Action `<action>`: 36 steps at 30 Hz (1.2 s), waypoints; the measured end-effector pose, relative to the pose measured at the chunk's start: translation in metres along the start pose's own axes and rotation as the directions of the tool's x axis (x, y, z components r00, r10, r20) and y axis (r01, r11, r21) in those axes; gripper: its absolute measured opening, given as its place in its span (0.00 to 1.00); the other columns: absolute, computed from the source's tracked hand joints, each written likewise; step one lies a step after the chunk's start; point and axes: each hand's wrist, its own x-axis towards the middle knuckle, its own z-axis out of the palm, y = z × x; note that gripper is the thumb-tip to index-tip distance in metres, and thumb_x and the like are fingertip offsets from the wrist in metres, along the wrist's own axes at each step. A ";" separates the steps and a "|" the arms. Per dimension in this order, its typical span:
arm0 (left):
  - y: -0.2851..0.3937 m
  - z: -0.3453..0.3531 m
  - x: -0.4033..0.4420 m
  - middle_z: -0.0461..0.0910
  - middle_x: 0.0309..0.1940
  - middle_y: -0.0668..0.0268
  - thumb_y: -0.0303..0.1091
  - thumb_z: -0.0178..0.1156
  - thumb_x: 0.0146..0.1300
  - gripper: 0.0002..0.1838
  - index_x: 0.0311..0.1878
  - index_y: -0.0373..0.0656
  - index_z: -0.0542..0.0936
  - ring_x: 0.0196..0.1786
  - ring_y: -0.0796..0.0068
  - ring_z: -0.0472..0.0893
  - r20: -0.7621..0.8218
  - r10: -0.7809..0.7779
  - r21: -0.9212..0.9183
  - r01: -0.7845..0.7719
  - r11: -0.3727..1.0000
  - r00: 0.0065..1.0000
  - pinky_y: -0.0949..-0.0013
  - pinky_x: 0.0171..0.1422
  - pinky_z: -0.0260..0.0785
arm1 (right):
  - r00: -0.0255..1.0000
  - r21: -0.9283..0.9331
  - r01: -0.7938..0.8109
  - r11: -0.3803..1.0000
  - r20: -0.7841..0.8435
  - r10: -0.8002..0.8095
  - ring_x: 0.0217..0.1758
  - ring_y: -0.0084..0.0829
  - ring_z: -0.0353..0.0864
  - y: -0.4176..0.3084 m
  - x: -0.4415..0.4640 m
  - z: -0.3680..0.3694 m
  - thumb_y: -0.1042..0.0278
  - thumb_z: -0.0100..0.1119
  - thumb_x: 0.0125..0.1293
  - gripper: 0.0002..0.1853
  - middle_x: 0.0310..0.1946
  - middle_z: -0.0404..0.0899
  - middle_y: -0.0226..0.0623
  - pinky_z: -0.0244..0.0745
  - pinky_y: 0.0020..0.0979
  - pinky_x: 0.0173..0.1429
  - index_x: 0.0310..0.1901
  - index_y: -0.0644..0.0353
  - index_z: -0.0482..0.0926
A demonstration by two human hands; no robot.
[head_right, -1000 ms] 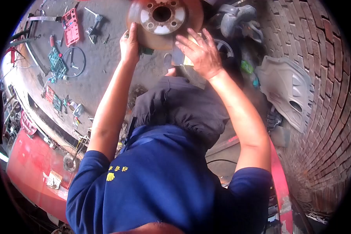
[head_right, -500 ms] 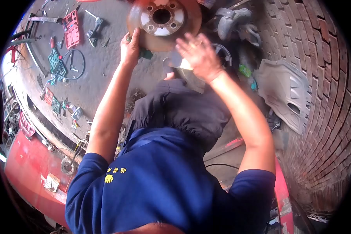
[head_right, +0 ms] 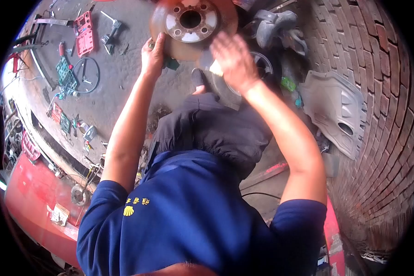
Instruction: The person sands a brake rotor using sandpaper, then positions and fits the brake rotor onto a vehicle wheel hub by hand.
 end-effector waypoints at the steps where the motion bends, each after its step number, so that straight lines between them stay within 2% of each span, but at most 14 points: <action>1: 0.000 -0.001 -0.003 0.89 0.40 0.70 0.49 0.71 0.79 0.22 0.56 0.35 0.87 0.39 0.82 0.82 -0.013 0.024 0.019 -0.024 1.000 1.000 0.71 0.46 0.78 | 0.998 0.022 0.069 0.997 -0.012 -0.069 0.88 0.37 0.66 0.005 -0.001 -0.001 0.69 0.59 0.70 0.25 0.75 0.82 0.30 0.50 0.54 0.92 0.67 0.49 0.87; 3: 0.001 -0.004 -0.006 0.89 0.42 0.69 0.49 0.71 0.78 0.23 0.56 0.35 0.87 0.40 0.82 0.83 -0.007 -0.021 0.077 0.022 0.997 1.000 0.71 0.46 0.78 | 0.990 0.045 0.140 0.989 -0.034 -0.138 0.88 0.36 0.66 0.023 0.001 -0.010 0.69 0.59 0.70 0.24 0.74 0.83 0.25 0.51 0.55 0.91 0.67 0.47 0.88; 6: 0.001 -0.001 -0.003 0.90 0.44 0.68 0.51 0.72 0.77 0.25 0.58 0.35 0.87 0.42 0.82 0.83 0.016 -0.020 -0.010 0.021 1.000 1.000 0.71 0.50 0.78 | 0.990 -0.052 -0.142 0.989 -0.031 0.140 0.88 0.38 0.65 0.021 0.013 -0.013 0.70 0.59 0.71 0.25 0.78 0.79 0.27 0.52 0.54 0.91 0.69 0.48 0.86; 9: -0.001 -0.005 -0.001 0.90 0.46 0.65 0.52 0.70 0.78 0.27 0.61 0.34 0.84 0.43 0.78 0.85 0.019 0.002 0.058 -0.003 0.998 1.000 0.70 0.51 0.79 | 0.999 0.130 -0.013 0.991 -0.031 0.017 0.91 0.38 0.60 -0.045 -0.008 0.008 0.72 0.59 0.72 0.29 0.84 0.71 0.30 0.50 0.52 0.92 0.74 0.48 0.82; 10: -0.001 -0.005 -0.001 0.89 0.46 0.65 0.51 0.70 0.78 0.27 0.61 0.34 0.84 0.43 0.78 0.85 0.013 -0.003 0.047 0.002 0.999 1.000 0.70 0.50 0.79 | 0.992 0.162 0.011 0.987 0.122 -0.031 0.92 0.39 0.58 -0.055 -0.015 -0.001 0.72 0.58 0.72 0.29 0.85 0.70 0.30 0.50 0.52 0.93 0.74 0.47 0.82; 14: -0.004 -0.006 0.001 0.90 0.46 0.65 0.51 0.70 0.79 0.26 0.62 0.34 0.84 0.44 0.78 0.85 0.034 -0.036 0.045 0.034 0.998 0.999 0.69 0.51 0.79 | 0.980 -0.066 -0.200 0.978 -0.008 0.200 0.89 0.44 0.63 0.022 0.004 -0.013 0.68 0.64 0.65 0.30 0.79 0.78 0.24 0.54 0.54 0.90 0.71 0.46 0.85; 16: -0.006 -0.005 -0.002 0.89 0.44 0.70 0.50 0.73 0.77 0.24 0.58 0.35 0.87 0.41 0.82 0.82 0.012 -0.051 -0.001 0.051 0.999 0.999 0.72 0.50 0.78 | 0.975 0.014 -0.222 0.975 0.030 0.222 0.87 0.42 0.67 0.010 0.007 -0.016 0.69 0.61 0.68 0.29 0.77 0.80 0.30 0.55 0.52 0.89 0.71 0.46 0.84; 21: -0.004 -0.002 -0.002 0.88 0.42 0.71 0.49 0.73 0.77 0.24 0.58 0.35 0.86 0.39 0.83 0.81 -0.019 -0.024 -0.041 0.023 0.999 1.000 0.71 0.48 0.77 | 0.999 0.168 0.034 0.985 -0.015 -0.032 0.92 0.39 0.58 -0.038 -0.025 0.007 0.63 0.60 0.72 0.24 0.78 0.79 0.24 0.47 0.57 0.92 0.69 0.46 0.87; 25: -0.002 0.002 -0.006 0.89 0.42 0.70 0.49 0.73 0.77 0.24 0.57 0.35 0.86 0.39 0.82 0.81 -0.005 -0.050 -0.033 0.050 0.998 0.999 0.71 0.48 0.77 | 0.960 0.084 -0.269 0.959 -0.058 0.274 0.88 0.42 0.66 -0.010 -0.011 -0.016 0.67 0.62 0.71 0.24 0.77 0.81 0.24 0.53 0.59 0.90 0.67 0.46 0.88; 29: -0.002 0.001 -0.003 0.89 0.42 0.68 0.49 0.74 0.76 0.24 0.57 0.35 0.87 0.41 0.81 0.83 -0.013 -0.014 -0.053 0.013 0.999 1.000 0.70 0.48 0.78 | 0.997 0.061 -0.074 0.995 -0.005 0.074 0.87 0.41 0.68 -0.020 -0.021 -0.001 0.70 0.58 0.71 0.26 0.77 0.80 0.27 0.54 0.57 0.90 0.70 0.47 0.86; 31: -0.003 0.002 -0.006 0.89 0.43 0.67 0.50 0.75 0.75 0.25 0.57 0.34 0.86 0.41 0.80 0.84 -0.075 -0.052 -0.017 0.050 0.999 0.996 0.70 0.48 0.78 | 0.981 -0.012 -0.184 0.983 -0.057 0.183 0.84 0.40 0.72 0.016 -0.014 -0.013 0.71 0.59 0.71 0.25 0.73 0.84 0.28 0.58 0.56 0.88 0.68 0.47 0.87; 33: -0.007 0.003 -0.010 0.89 0.43 0.66 0.49 0.76 0.74 0.25 0.56 0.34 0.86 0.41 0.79 0.84 -0.074 -0.044 -0.042 0.040 0.998 0.996 0.70 0.48 0.78 | 0.929 0.082 -0.350 0.933 -0.099 0.357 0.79 0.42 0.79 0.038 -0.002 -0.041 0.73 0.59 0.70 0.24 0.68 0.88 0.33 0.67 0.52 0.85 0.66 0.50 0.89; 34: -0.006 0.006 -0.016 0.88 0.43 0.65 0.50 0.73 0.76 0.25 0.57 0.34 0.85 0.40 0.77 0.84 -0.069 -0.071 -0.091 0.065 0.994 0.995 0.68 0.46 0.79 | 0.863 0.360 -0.421 0.833 -0.124 0.490 0.76 0.43 0.82 0.040 -0.003 -0.055 0.75 0.58 0.72 0.23 0.66 0.89 0.36 0.71 0.46 0.82 0.65 0.54 0.88; 36: -0.004 0.015 -0.027 0.85 0.41 0.66 0.51 0.70 0.78 0.22 0.53 0.37 0.84 0.36 0.76 0.82 -0.083 -0.112 -0.156 0.098 0.983 0.990 0.67 0.39 0.78 | 0.680 0.765 -0.467 0.443 -0.010 0.733 0.63 0.41 0.90 0.042 -0.022 -0.069 0.75 0.56 0.77 0.17 0.58 0.91 0.45 0.78 0.33 0.73 0.60 0.71 0.86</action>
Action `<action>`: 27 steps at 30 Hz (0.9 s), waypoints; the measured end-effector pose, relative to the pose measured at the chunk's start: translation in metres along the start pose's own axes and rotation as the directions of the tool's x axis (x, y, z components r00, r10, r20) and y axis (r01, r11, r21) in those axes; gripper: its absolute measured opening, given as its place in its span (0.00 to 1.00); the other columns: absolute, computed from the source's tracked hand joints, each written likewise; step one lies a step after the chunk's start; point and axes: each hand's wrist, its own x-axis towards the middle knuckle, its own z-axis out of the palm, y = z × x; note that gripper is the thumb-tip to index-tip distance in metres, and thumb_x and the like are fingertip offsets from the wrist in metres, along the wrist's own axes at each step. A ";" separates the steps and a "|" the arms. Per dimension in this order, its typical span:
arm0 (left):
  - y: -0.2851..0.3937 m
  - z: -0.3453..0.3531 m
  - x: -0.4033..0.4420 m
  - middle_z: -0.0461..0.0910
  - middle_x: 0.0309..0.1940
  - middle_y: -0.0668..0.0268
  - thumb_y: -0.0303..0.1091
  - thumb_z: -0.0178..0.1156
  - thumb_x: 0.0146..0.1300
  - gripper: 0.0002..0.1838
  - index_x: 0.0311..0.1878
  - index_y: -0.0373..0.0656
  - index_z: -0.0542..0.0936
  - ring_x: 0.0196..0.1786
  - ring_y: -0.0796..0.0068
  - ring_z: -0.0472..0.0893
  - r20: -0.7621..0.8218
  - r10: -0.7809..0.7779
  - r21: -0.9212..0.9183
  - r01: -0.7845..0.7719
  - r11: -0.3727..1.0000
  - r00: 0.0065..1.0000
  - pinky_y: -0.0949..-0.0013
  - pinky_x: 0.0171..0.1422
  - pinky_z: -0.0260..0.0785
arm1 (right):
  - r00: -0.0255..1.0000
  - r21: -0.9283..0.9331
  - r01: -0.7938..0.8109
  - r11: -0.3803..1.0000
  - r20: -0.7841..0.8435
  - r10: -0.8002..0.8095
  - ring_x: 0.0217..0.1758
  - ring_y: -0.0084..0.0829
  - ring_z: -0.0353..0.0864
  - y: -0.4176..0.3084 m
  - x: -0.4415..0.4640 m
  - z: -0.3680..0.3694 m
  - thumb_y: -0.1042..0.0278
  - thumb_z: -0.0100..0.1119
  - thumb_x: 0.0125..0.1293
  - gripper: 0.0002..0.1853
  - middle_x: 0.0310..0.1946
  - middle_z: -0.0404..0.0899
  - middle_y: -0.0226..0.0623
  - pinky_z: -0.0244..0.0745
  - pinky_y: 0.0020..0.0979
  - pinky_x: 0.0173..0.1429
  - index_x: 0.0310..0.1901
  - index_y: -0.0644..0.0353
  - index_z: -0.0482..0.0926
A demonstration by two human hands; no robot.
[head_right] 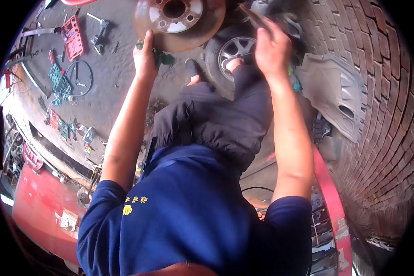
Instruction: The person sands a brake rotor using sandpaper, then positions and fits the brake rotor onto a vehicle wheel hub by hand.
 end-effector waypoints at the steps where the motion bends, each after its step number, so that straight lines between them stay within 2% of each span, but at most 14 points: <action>1: -0.008 -0.001 -0.009 0.85 0.41 0.66 0.51 0.70 0.78 0.22 0.53 0.37 0.84 0.36 0.76 0.82 0.011 -0.009 0.003 0.009 1.000 1.000 0.67 0.39 0.78 | 1.000 0.228 0.019 0.973 -0.005 -0.018 0.56 0.34 0.89 0.002 -0.006 -0.011 0.74 0.58 0.77 0.13 0.51 0.92 0.42 0.81 0.37 0.69 0.53 0.72 0.88; 2: -0.019 -0.006 -0.022 0.85 0.39 0.66 0.51 0.71 0.77 0.22 0.51 0.39 0.84 0.34 0.75 0.83 0.003 -0.145 -0.109 0.144 0.984 0.989 0.67 0.40 0.79 | 0.961 0.472 -0.247 0.846 0.006 0.278 0.55 0.34 0.90 0.028 -0.028 -0.019 0.74 0.59 0.76 0.12 0.50 0.92 0.41 0.82 0.39 0.67 0.53 0.69 0.88; 4: -0.021 -0.008 -0.053 0.85 0.35 0.65 0.50 0.71 0.77 0.19 0.48 0.42 0.83 0.30 0.75 0.82 0.023 -0.350 -0.174 0.348 0.921 0.937 0.68 0.39 0.79 | 0.802 0.798 -0.437 0.415 0.136 0.582 0.51 0.37 0.90 0.029 -0.052 -0.015 0.75 0.62 0.73 0.09 0.47 0.90 0.42 0.84 0.40 0.63 0.50 0.66 0.86; 5: -0.018 -0.004 -0.074 0.84 0.34 0.65 0.49 0.70 0.78 0.17 0.46 0.43 0.82 0.28 0.75 0.81 0.032 -0.424 -0.128 0.424 0.896 0.905 0.69 0.37 0.78 | 0.763 0.885 -0.408 0.222 0.197 0.616 0.48 0.40 0.90 0.005 -0.058 -0.011 0.76 0.63 0.71 0.07 0.45 0.89 0.44 0.85 0.39 0.60 0.47 0.67 0.85; 7: -0.022 0.007 -0.105 0.85 0.33 0.66 0.45 0.66 0.81 0.14 0.48 0.42 0.83 0.27 0.78 0.79 0.048 -0.463 -0.003 0.464 0.886 0.885 0.71 0.34 0.74 | 0.728 0.877 -0.480 0.004 0.396 0.559 0.54 0.41 0.90 0.000 -0.076 0.000 0.75 0.63 0.71 0.16 0.51 0.88 0.42 0.87 0.44 0.61 0.59 0.64 0.82; 11: 0.006 0.026 -0.131 0.88 0.35 0.69 0.41 0.66 0.81 0.12 0.52 0.41 0.85 0.28 0.82 0.78 0.273 -0.416 0.124 0.397 0.909 0.867 0.74 0.34 0.71 | 0.757 0.903 -0.416 -0.103 0.407 0.511 0.62 0.39 0.89 -0.003 -0.105 0.035 0.71 0.61 0.75 0.19 0.60 0.88 0.38 0.86 0.44 0.68 0.65 0.60 0.80; 14: 0.026 0.033 -0.141 0.87 0.36 0.70 0.43 0.72 0.77 0.18 0.58 0.39 0.84 0.30 0.83 0.78 0.401 -0.435 0.220 0.376 0.900 0.806 0.74 0.35 0.70 | 0.779 0.892 -0.435 0.122 0.305 0.548 0.61 0.34 0.89 -0.031 -0.120 0.039 0.72 0.62 0.76 0.20 0.60 0.87 0.38 0.88 0.39 0.62 0.67 0.60 0.79; 17: 0.038 0.034 -0.141 0.86 0.39 0.67 0.57 0.64 0.81 0.29 0.60 0.36 0.84 0.34 0.81 0.79 0.330 -0.524 0.149 0.505 0.850 0.785 0.74 0.40 0.70 | 0.807 0.862 -0.409 0.300 0.188 0.559 0.61 0.32 0.88 -0.049 -0.145 0.040 0.74 0.63 0.77 0.19 0.60 0.86 0.38 0.86 0.36 0.63 0.67 0.62 0.79; 18: 0.026 0.025 -0.132 0.86 0.40 0.67 0.61 0.57 0.84 0.32 0.61 0.36 0.86 0.37 0.81 0.80 0.308 -0.463 0.240 0.403 0.883 0.831 0.74 0.41 0.69 | 0.835 0.866 -0.368 0.338 0.148 0.529 0.62 0.31 0.88 -0.056 -0.151 0.040 0.74 0.63 0.77 0.19 0.60 0.86 0.37 0.84 0.34 0.65 0.67 0.62 0.79; 22: 0.052 0.006 -0.134 0.85 0.61 0.62 0.28 0.64 0.79 0.09 0.50 0.29 0.82 0.51 0.78 0.86 0.427 -0.115 0.314 -0.028 0.949 0.897 0.69 0.59 0.81 | 0.858 0.828 -0.274 0.490 -0.020 0.514 0.62 0.28 0.87 -0.070 -0.168 0.035 0.76 0.63 0.78 0.16 0.60 0.86 0.36 0.80 0.30 0.68 0.65 0.64 0.81; 23: 0.055 0.000 -0.137 0.85 0.61 0.62 0.28 0.64 0.79 0.09 0.50 0.29 0.82 0.51 0.78 0.86 0.438 -0.105 0.310 -0.041 0.950 0.893 0.69 0.59 0.81 | 0.873 0.792 -0.234 0.564 -0.084 0.480 0.62 0.27 0.86 -0.075 -0.170 0.033 0.76 0.63 0.78 0.16 0.60 0.87 0.36 0.79 0.30 0.69 0.65 0.64 0.82; 25: 0.058 -0.010 -0.141 0.83 0.63 0.62 0.29 0.64 0.77 0.12 0.58 0.35 0.81 0.63 0.72 0.82 0.511 -0.029 0.381 -0.196 0.904 0.859 0.67 0.64 0.77 | 0.902 0.587 -0.265 0.765 -0.131 0.412 0.63 0.31 0.86 -0.089 -0.170 0.031 0.70 0.60 0.81 0.16 0.57 0.90 0.37 0.76 0.35 0.73 0.63 0.68 0.86; 26: 0.062 -0.018 -0.144 0.84 0.60 0.62 0.30 0.67 0.75 0.15 0.61 0.38 0.79 0.62 0.72 0.82 0.530 -0.079 0.419 -0.180 0.890 0.844 0.67 0.66 0.75 | 0.965 0.396 -0.160 0.904 -0.133 0.228 0.66 0.34 0.85 -0.095 -0.166 0.027 0.71 0.61 0.80 0.16 0.60 0.89 0.39 0.74 0.37 0.75 0.63 0.65 0.87; 27: 0.074 -0.019 -0.152 0.84 0.60 0.62 0.36 0.70 0.76 0.19 0.63 0.39 0.79 0.62 0.72 0.82 0.559 -0.227 0.320 0.045 0.946 0.797 0.65 0.66 0.76 | 0.995 0.192 -0.024 0.981 -0.093 0.043 0.70 0.37 0.83 -0.102 -0.163 0.024 0.72 0.62 0.78 0.17 0.63 0.87 0.40 0.72 0.38 0.77 0.64 0.62 0.87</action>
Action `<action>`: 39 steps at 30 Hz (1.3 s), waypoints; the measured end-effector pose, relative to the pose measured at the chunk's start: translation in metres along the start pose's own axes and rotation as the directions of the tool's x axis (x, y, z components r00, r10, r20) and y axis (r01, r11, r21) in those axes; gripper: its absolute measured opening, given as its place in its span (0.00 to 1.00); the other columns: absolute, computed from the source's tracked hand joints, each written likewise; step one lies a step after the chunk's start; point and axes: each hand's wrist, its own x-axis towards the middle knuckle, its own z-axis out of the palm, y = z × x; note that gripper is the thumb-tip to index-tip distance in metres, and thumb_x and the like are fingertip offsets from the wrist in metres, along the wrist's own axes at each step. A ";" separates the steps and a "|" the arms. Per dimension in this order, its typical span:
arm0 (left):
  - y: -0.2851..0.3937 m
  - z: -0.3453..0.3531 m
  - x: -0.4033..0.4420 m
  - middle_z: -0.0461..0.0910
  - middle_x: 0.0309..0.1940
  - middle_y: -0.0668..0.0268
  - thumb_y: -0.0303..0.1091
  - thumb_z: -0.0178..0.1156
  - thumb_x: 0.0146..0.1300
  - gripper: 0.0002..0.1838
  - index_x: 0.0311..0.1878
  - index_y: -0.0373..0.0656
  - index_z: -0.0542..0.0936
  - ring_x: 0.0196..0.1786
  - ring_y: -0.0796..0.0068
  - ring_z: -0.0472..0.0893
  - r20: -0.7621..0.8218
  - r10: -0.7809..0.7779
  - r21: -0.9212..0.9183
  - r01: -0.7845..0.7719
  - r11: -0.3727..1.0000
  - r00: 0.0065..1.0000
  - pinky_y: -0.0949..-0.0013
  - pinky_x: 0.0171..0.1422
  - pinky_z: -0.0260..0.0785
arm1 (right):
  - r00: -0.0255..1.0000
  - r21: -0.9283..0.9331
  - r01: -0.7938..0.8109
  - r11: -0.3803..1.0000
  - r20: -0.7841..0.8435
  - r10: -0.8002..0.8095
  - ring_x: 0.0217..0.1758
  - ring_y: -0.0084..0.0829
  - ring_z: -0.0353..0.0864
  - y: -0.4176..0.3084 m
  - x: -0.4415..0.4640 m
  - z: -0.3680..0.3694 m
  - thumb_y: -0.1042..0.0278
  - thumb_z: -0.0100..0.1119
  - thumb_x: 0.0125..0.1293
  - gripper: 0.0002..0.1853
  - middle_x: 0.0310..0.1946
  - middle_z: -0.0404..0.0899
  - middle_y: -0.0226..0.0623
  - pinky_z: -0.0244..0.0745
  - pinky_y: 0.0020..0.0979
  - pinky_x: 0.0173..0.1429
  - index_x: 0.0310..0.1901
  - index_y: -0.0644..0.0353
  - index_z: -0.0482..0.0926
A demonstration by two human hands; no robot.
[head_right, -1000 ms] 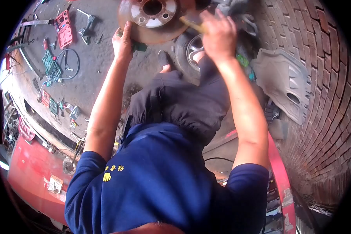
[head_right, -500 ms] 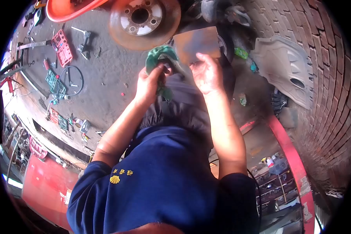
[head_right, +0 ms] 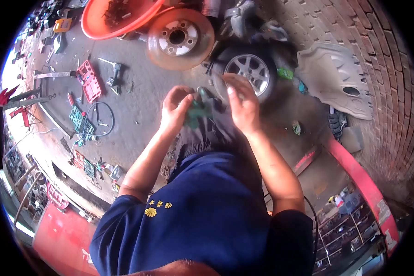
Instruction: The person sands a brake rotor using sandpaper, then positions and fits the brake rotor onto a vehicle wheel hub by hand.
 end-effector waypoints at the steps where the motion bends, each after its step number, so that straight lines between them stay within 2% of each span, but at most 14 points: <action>1: 0.009 0.002 -0.009 0.84 0.60 0.62 0.36 0.70 0.76 0.19 0.63 0.39 0.79 0.62 0.72 0.82 -0.006 0.017 0.006 -0.017 1.000 1.000 0.65 0.66 0.76 | 0.992 -0.056 0.091 0.994 0.090 -0.086 0.75 0.42 0.78 -0.007 0.000 0.001 0.73 0.65 0.72 0.20 0.68 0.84 0.41 0.71 0.40 0.79 0.64 0.55 0.89; 3: 0.024 0.004 -0.025 0.90 0.47 0.65 0.42 0.67 0.81 0.19 0.62 0.35 0.84 0.48 0.76 0.88 0.163 -0.318 -0.536 0.354 0.767 0.934 0.68 0.56 0.82 | 0.898 -0.205 0.402 0.893 0.279 -0.340 0.77 0.42 0.76 -0.019 -0.002 0.002 0.75 0.65 0.68 0.24 0.73 0.80 0.38 0.69 0.43 0.81 0.65 0.48 0.90; 6: 0.028 0.002 -0.037 0.91 0.45 0.67 0.40 0.66 0.82 0.16 0.60 0.35 0.87 0.46 0.80 0.88 0.069 -0.152 -0.038 0.155 0.987 0.986 0.70 0.55 0.82 | 0.776 -0.281 0.605 0.745 0.416 -0.474 0.82 0.47 0.72 -0.013 -0.001 0.010 0.72 0.66 0.66 0.31 0.76 0.78 0.41 0.67 0.44 0.83 0.73 0.50 0.83; 9: 0.032 0.000 -0.041 0.92 0.47 0.68 0.40 0.67 0.82 0.17 0.58 0.35 0.88 0.46 0.82 0.87 -0.034 -0.038 -0.021 0.037 0.999 0.999 0.71 0.54 0.81 | 0.996 -0.037 0.030 0.999 0.086 -0.026 0.78 0.42 0.77 0.033 -0.008 0.034 0.69 0.54 0.78 0.29 0.74 0.79 0.44 0.72 0.40 0.80 0.78 0.59 0.74; 10: 0.030 0.001 -0.045 0.92 0.48 0.68 0.40 0.66 0.82 0.17 0.60 0.34 0.88 0.46 0.82 0.87 -0.068 -0.020 0.013 0.021 1.000 0.998 0.72 0.54 0.81 | 0.930 0.524 -0.364 0.770 0.159 0.331 0.73 0.34 0.82 0.057 -0.011 0.044 0.61 0.56 0.83 0.24 0.70 0.83 0.41 0.77 0.38 0.75 0.75 0.61 0.76; 11: 0.041 0.006 -0.047 0.92 0.48 0.67 0.39 0.66 0.82 0.17 0.60 0.33 0.87 0.47 0.83 0.87 -0.046 -0.072 0.065 0.075 0.995 0.996 0.71 0.54 0.81 | 0.771 0.695 -0.620 0.363 0.452 0.449 0.72 0.33 0.82 0.085 -0.015 0.044 0.58 0.62 0.82 0.27 0.70 0.82 0.40 0.76 0.38 0.76 0.76 0.61 0.75; 13: 0.017 0.008 -0.032 0.91 0.45 0.66 0.44 0.68 0.80 0.21 0.58 0.31 0.87 0.44 0.80 0.86 -0.042 -0.019 0.284 0.030 0.958 0.999 0.70 0.50 0.80 | 0.648 0.697 -0.717 0.015 0.659 0.382 0.64 0.28 0.86 0.014 -0.021 0.030 0.48 0.71 0.77 0.33 0.63 0.86 0.36 0.79 0.33 0.69 0.74 0.60 0.76; 16: 0.005 0.011 -0.006 0.92 0.39 0.55 0.48 0.71 0.77 0.25 0.54 0.29 0.88 0.42 0.73 0.88 0.020 0.012 0.652 -0.022 0.758 1.000 0.62 0.49 0.80 | 0.765 0.586 -0.643 0.493 0.459 0.452 0.52 0.23 0.87 0.049 -0.030 0.057 0.59 0.75 0.74 0.23 0.52 0.89 0.28 0.80 0.32 0.61 0.64 0.61 0.85; 22: 0.027 -0.011 0.047 0.92 0.48 0.46 0.54 0.76 0.68 0.31 0.57 0.31 0.89 0.52 0.55 0.93 0.070 0.092 0.835 -0.109 0.540 0.993 0.57 0.60 0.83 | 0.765 0.339 -0.535 0.774 -0.194 0.614 0.50 0.38 0.90 0.080 0.021 0.076 0.52 0.74 0.73 0.27 0.47 0.91 0.49 0.82 0.41 0.55 0.56 0.72 0.85; 26: 0.062 -0.074 0.095 0.92 0.39 0.53 0.43 0.73 0.72 0.16 0.48 0.37 0.90 0.41 0.58 0.92 0.122 0.322 0.775 -0.292 0.560 0.939 0.62 0.48 0.82 | 0.715 0.090 -0.602 0.794 -0.382 0.585 0.62 0.60 0.88 0.094 0.074 0.099 0.45 0.69 0.76 0.33 0.55 0.88 0.65 0.80 0.48 0.67 0.62 0.74 0.81; 29: 0.092 -0.100 0.151 0.87 0.39 0.54 0.37 0.73 0.68 0.10 0.47 0.42 0.89 0.41 0.53 0.89 0.310 0.508 0.772 -0.525 0.358 0.803 0.55 0.48 0.82 | 0.632 0.066 -0.597 0.800 -0.576 0.519 0.59 0.49 0.91 0.090 0.094 0.136 0.34 0.73 0.70 0.39 0.54 0.91 0.53 0.81 0.44 0.66 0.61 0.68 0.85; 34: 0.107 -0.087 0.240 0.81 0.65 0.46 0.36 0.71 0.67 0.23 0.65 0.45 0.84 0.67 0.39 0.78 0.654 0.542 0.607 -0.794 0.039 0.527 0.45 0.70 0.74 | 0.447 0.109 -0.750 0.653 -0.645 0.620 0.61 0.56 0.89 0.070 0.094 0.179 0.39 0.80 0.65 0.39 0.56 0.89 0.58 0.80 0.48 0.65 0.61 0.70 0.83; 36: 0.083 -0.089 0.255 0.80 0.70 0.50 0.39 0.72 0.67 0.28 0.71 0.49 0.82 0.70 0.41 0.78 0.644 0.495 0.571 -0.797 0.197 0.584 0.44 0.75 0.71 | 0.381 0.129 -0.785 0.607 -0.672 0.635 0.57 0.60 0.90 0.055 0.083 0.193 0.36 0.79 0.64 0.41 0.50 0.91 0.58 0.82 0.51 0.62 0.64 0.66 0.82; 39: 0.077 -0.093 0.270 0.81 0.71 0.55 0.43 0.71 0.67 0.32 0.75 0.53 0.82 0.70 0.47 0.79 0.698 0.496 0.606 -0.795 -0.024 0.517 0.47 0.73 0.71 | 0.374 0.106 -0.765 0.636 -0.730 0.572 0.59 0.57 0.90 0.067 0.102 0.184 0.37 0.78 0.65 0.40 0.54 0.90 0.56 0.82 0.49 0.63 0.66 0.64 0.82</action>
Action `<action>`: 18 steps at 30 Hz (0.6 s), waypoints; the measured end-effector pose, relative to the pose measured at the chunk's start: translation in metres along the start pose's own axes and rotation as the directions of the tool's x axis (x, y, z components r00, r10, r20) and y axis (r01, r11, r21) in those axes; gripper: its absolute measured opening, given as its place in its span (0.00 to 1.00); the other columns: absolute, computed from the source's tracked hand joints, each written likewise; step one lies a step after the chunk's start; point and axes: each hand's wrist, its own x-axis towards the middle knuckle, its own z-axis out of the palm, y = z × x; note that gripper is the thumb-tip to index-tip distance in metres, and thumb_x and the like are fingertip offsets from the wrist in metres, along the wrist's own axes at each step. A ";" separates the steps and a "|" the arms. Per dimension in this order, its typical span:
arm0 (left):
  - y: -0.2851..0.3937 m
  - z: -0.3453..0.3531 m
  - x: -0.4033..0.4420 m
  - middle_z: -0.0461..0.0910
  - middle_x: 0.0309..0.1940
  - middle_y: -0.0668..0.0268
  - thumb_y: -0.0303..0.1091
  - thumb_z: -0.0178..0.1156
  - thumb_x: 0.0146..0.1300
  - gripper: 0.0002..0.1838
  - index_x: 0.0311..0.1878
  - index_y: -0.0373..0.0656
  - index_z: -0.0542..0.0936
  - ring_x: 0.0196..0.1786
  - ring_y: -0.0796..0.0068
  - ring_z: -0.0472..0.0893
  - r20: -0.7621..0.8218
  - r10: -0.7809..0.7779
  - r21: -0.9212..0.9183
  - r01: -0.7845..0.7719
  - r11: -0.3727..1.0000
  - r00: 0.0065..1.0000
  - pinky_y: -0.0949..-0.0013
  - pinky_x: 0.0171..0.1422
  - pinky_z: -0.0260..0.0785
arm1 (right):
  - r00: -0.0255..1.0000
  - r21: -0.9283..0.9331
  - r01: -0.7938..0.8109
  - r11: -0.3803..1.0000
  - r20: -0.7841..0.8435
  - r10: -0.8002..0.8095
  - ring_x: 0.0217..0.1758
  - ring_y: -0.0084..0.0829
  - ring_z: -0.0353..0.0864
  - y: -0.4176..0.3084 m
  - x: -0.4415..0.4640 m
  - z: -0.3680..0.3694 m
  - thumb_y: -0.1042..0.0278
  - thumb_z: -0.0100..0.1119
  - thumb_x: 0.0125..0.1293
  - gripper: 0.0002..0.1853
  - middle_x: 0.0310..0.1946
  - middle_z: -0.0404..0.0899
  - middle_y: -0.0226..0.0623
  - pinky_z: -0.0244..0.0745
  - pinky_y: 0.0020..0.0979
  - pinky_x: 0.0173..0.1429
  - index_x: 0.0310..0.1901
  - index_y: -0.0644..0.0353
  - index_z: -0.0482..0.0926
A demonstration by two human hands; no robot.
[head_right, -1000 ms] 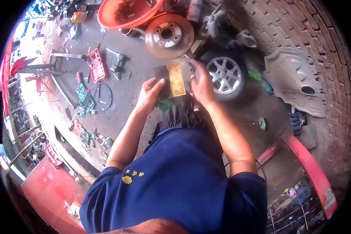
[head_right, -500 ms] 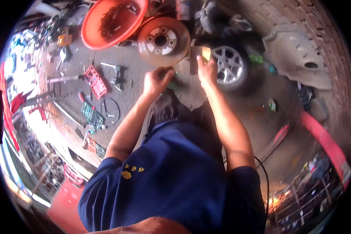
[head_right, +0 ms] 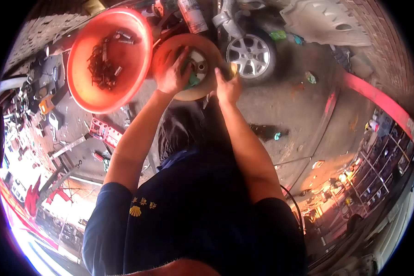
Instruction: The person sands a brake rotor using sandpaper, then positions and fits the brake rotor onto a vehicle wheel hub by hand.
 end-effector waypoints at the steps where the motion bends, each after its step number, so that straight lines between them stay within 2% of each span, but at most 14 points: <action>1: -0.002 0.001 0.003 0.81 0.71 0.55 0.43 0.71 0.67 0.32 0.75 0.53 0.82 0.70 0.47 0.79 0.010 0.004 -0.008 -0.004 1.000 1.000 0.47 0.73 0.71 | 0.999 0.065 0.050 0.997 -0.016 -0.049 0.60 0.57 0.90 -0.007 0.006 0.000 0.37 0.78 0.66 0.40 0.55 0.90 0.56 0.82 0.48 0.63 0.66 0.63 0.82; 2: -0.003 0.001 0.004 0.82 0.70 0.56 0.42 0.70 0.67 0.31 0.75 0.53 0.82 0.68 0.47 0.80 -0.006 0.017 0.015 -0.017 1.000 1.000 0.47 0.72 0.71 | 0.998 -0.071 -0.070 0.995 -0.010 0.069 0.63 0.57 0.88 -0.003 0.028 0.014 0.36 0.77 0.66 0.40 0.58 0.89 0.55 0.81 0.48 0.66 0.68 0.60 0.82; 3: -0.002 0.000 0.003 0.82 0.69 0.56 0.41 0.69 0.67 0.30 0.74 0.53 0.83 0.67 0.48 0.80 -0.020 0.026 0.041 -0.025 0.999 0.999 0.48 0.70 0.72 | 0.998 0.045 -0.024 0.999 0.058 0.022 0.65 0.58 0.87 -0.014 0.041 0.014 0.33 0.76 0.65 0.43 0.59 0.89 0.55 0.80 0.48 0.67 0.68 0.61 0.81; 5: -0.001 0.001 0.001 0.83 0.67 0.56 0.39 0.69 0.66 0.29 0.73 0.53 0.84 0.64 0.48 0.81 -0.023 0.015 -0.025 -0.015 1.000 1.000 0.47 0.68 0.72 | 0.986 0.082 -0.072 0.994 0.153 0.059 0.64 0.57 0.87 -0.035 0.049 0.002 0.32 0.77 0.64 0.45 0.60 0.88 0.57 0.80 0.48 0.68 0.68 0.66 0.80; 6: 0.000 -0.001 0.003 0.83 0.67 0.56 0.39 0.69 0.66 0.30 0.72 0.53 0.84 0.64 0.47 0.81 -0.029 0.020 0.000 -0.020 1.000 0.999 0.47 0.69 0.72 | 0.995 0.021 -0.035 0.999 0.091 0.033 0.63 0.55 0.88 -0.004 0.050 0.016 0.35 0.79 0.64 0.44 0.59 0.88 0.57 0.80 0.46 0.67 0.66 0.67 0.81; 7: 0.001 -0.003 0.006 0.84 0.66 0.56 0.39 0.69 0.65 0.30 0.72 0.53 0.84 0.64 0.47 0.82 -0.039 0.026 0.022 -0.025 0.999 0.999 0.47 0.69 0.72 | 0.977 0.117 -0.187 0.975 0.129 0.171 0.61 0.49 0.89 -0.016 0.029 0.000 0.40 0.82 0.63 0.40 0.58 0.90 0.53 0.81 0.43 0.66 0.64 0.66 0.83; 9: 0.003 -0.004 0.007 0.84 0.66 0.56 0.39 0.70 0.65 0.30 0.72 0.53 0.85 0.64 0.47 0.82 -0.042 0.027 0.041 -0.026 0.999 0.999 0.46 0.70 0.72 | 0.997 0.392 -0.079 0.917 0.053 0.063 0.58 0.44 0.90 0.031 -0.002 0.009 0.42 0.85 0.60 0.38 0.54 0.91 0.48 0.81 0.42 0.66 0.62 0.65 0.85; 11: -0.002 -0.001 0.008 0.83 0.66 0.56 0.39 0.69 0.65 0.30 0.72 0.53 0.84 0.64 0.47 0.82 -0.071 0.067 0.036 -0.065 0.997 0.995 0.46 0.70 0.72 | 0.981 0.485 -0.191 0.853 0.127 0.148 0.56 0.42 0.90 0.046 -0.005 0.014 0.43 0.87 0.57 0.39 0.53 0.91 0.45 0.80 0.42 0.66 0.61 0.65 0.86; 13: -0.004 0.007 0.005 0.83 0.67 0.55 0.38 0.69 0.65 0.30 0.72 0.52 0.85 0.65 0.46 0.81 -0.053 0.053 0.004 -0.053 0.999 0.997 0.45 0.70 0.72 | 0.977 0.300 -0.208 0.931 0.115 0.181 0.55 0.44 0.90 0.011 0.023 0.005 0.42 0.88 0.56 0.42 0.53 0.91 0.49 0.82 0.44 0.63 0.62 0.68 0.84; 15: -0.007 0.010 -0.001 0.83 0.67 0.56 0.38 0.70 0.65 0.29 0.71 0.52 0.86 0.66 0.47 0.81 -0.019 -0.001 -0.062 0.000 0.998 1.000 0.45 0.70 0.72 | 0.955 0.212 -0.296 0.932 0.098 0.281 0.50 0.36 0.89 -0.002 0.058 0.020 0.41 0.88 0.56 0.42 0.48 0.90 0.44 0.82 0.37 0.61 0.59 0.71 0.84; 16: -0.005 0.006 0.002 0.83 0.67 0.56 0.37 0.69 0.65 0.28 0.71 0.52 0.86 0.66 0.47 0.81 -0.029 0.012 -0.060 -0.014 0.998 1.000 0.46 0.70 0.72 | 0.957 0.391 -0.275 0.878 0.199 0.211 0.53 0.37 0.89 -0.024 0.053 0.005 0.40 0.88 0.56 0.45 0.50 0.90 0.46 0.82 0.38 0.62 0.61 0.71 0.82; 17: -0.002 0.001 0.004 0.83 0.67 0.56 0.37 0.69 0.65 0.28 0.71 0.52 0.86 0.66 0.47 0.81 -0.029 0.020 -0.059 -0.022 0.998 0.999 0.46 0.70 0.72 | 0.958 0.398 -0.274 0.876 0.195 0.211 0.53 0.37 0.89 -0.014 0.040 0.005 0.40 0.88 0.56 0.45 0.50 0.90 0.46 0.82 0.38 0.62 0.61 0.71 0.82; 18: 0.001 -0.003 0.006 0.84 0.66 0.56 0.36 0.69 0.65 0.28 0.71 0.51 0.86 0.66 0.46 0.81 -0.034 0.038 -0.027 -0.039 0.999 0.999 0.46 0.70 0.72 | 0.970 0.337 -0.237 0.911 0.124 0.207 0.54 0.36 0.88 0.006 0.025 0.009 0.42 0.88 0.57 0.43 0.51 0.90 0.45 0.82 0.38 0.63 0.62 0.71 0.82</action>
